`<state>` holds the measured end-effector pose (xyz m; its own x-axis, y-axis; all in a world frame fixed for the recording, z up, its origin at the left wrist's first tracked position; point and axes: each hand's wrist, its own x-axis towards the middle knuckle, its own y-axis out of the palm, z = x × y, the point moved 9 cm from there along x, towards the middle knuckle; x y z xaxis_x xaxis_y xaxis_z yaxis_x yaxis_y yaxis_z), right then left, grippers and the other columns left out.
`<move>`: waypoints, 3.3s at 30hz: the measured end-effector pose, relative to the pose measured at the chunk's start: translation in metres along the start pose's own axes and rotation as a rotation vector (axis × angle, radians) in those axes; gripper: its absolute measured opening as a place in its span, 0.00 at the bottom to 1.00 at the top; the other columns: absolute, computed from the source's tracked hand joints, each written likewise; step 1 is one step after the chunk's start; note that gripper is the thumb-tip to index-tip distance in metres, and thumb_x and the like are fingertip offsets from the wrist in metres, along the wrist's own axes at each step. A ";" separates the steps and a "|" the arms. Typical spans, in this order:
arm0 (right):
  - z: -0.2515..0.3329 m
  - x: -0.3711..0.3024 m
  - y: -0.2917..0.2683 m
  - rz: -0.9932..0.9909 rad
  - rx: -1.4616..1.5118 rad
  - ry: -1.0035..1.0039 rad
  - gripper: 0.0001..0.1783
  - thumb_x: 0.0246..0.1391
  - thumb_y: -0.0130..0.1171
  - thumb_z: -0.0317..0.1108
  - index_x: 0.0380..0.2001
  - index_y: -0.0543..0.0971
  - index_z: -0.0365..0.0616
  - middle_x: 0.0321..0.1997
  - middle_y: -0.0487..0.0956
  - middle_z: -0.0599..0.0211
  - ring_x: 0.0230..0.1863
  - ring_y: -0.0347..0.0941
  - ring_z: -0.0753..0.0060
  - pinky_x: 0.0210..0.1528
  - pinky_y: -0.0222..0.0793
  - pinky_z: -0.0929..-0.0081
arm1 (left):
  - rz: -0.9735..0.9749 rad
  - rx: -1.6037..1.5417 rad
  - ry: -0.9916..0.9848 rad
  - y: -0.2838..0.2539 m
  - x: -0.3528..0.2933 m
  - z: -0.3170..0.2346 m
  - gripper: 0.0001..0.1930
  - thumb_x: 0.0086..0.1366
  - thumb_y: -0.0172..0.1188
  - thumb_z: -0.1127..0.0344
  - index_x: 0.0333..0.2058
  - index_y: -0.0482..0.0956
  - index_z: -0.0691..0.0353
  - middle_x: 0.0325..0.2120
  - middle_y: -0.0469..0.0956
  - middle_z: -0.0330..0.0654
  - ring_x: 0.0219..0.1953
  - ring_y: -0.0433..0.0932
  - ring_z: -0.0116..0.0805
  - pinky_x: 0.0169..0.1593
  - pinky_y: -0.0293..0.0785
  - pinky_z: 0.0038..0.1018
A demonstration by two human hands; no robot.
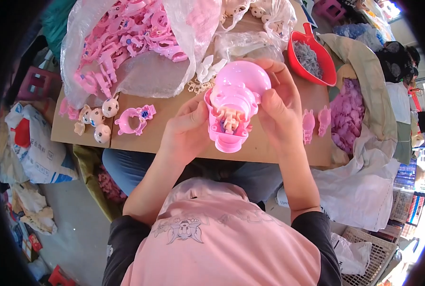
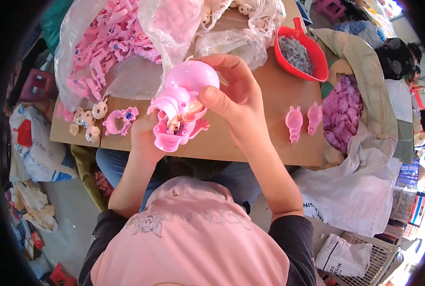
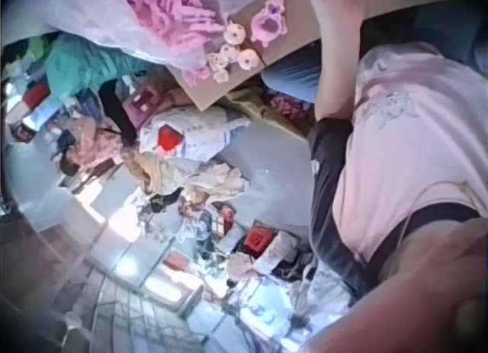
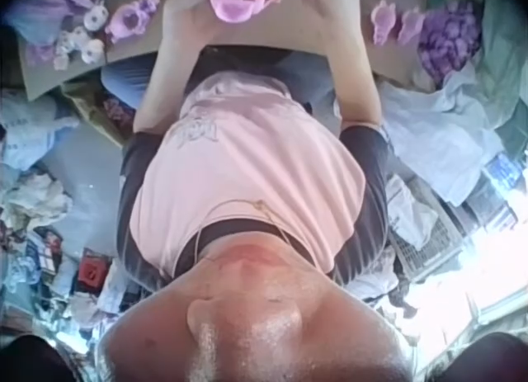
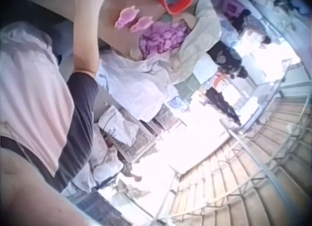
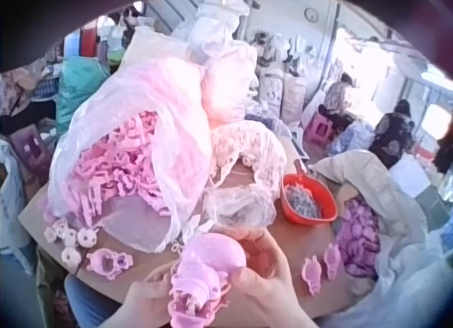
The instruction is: Assembling pink plastic toy pig characters by inserting the face part and securing the back housing.
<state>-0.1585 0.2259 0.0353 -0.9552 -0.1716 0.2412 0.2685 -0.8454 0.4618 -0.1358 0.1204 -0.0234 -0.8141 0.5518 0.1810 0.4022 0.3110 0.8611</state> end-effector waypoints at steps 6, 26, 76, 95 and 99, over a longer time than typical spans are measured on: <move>0.003 0.000 0.004 0.085 -0.010 -0.063 0.32 0.44 0.69 0.38 0.50 0.67 0.38 0.56 0.69 0.55 0.56 0.67 0.65 0.58 0.64 0.67 | 0.010 0.031 0.000 0.001 0.003 -0.002 0.31 0.62 0.57 0.55 0.58 0.60 0.68 0.50 0.70 0.43 0.53 0.70 0.33 0.56 0.64 0.32; 0.004 0.005 -0.003 0.101 -0.010 -0.008 0.31 0.44 0.68 0.37 0.49 0.67 0.39 0.59 0.67 0.52 0.59 0.65 0.62 0.61 0.58 0.63 | -0.109 0.158 0.008 0.009 0.022 -0.015 0.20 0.62 0.58 0.57 0.47 0.70 0.64 0.40 0.75 0.36 0.43 0.72 0.23 0.50 0.63 0.24; 0.049 -0.031 0.053 0.207 -0.831 -0.491 0.21 0.40 0.69 0.24 0.41 0.74 0.39 0.67 0.48 0.39 0.61 0.59 0.40 0.56 0.68 0.58 | 0.003 0.856 0.551 0.034 -0.017 -0.065 0.33 0.51 0.69 0.67 0.54 0.63 0.67 0.55 0.62 0.49 0.57 0.64 0.38 0.59 0.60 0.33; 0.053 -0.054 0.053 0.198 -0.863 -0.631 0.21 0.47 0.63 0.25 0.47 0.75 0.35 0.66 0.48 0.37 0.59 0.60 0.35 0.55 0.69 0.57 | 0.086 1.057 0.619 0.068 -0.023 -0.070 0.30 0.50 0.68 0.72 0.52 0.67 0.67 0.53 0.64 0.50 0.54 0.68 0.40 0.52 0.71 0.32; 0.046 -0.053 0.049 0.195 -0.849 -0.574 0.22 0.46 0.63 0.25 0.48 0.75 0.35 0.66 0.48 0.38 0.59 0.61 0.37 0.55 0.69 0.58 | 0.038 1.004 0.569 0.061 -0.022 -0.065 0.30 0.50 0.68 0.73 0.52 0.67 0.67 0.52 0.64 0.49 0.54 0.68 0.40 0.51 0.72 0.32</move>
<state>-0.0891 0.2172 0.0847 -0.6420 -0.2650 0.7195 0.0235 -0.9447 -0.3270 -0.1210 0.0767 0.0561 -0.7629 0.2245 0.6062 0.3746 0.9178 0.1315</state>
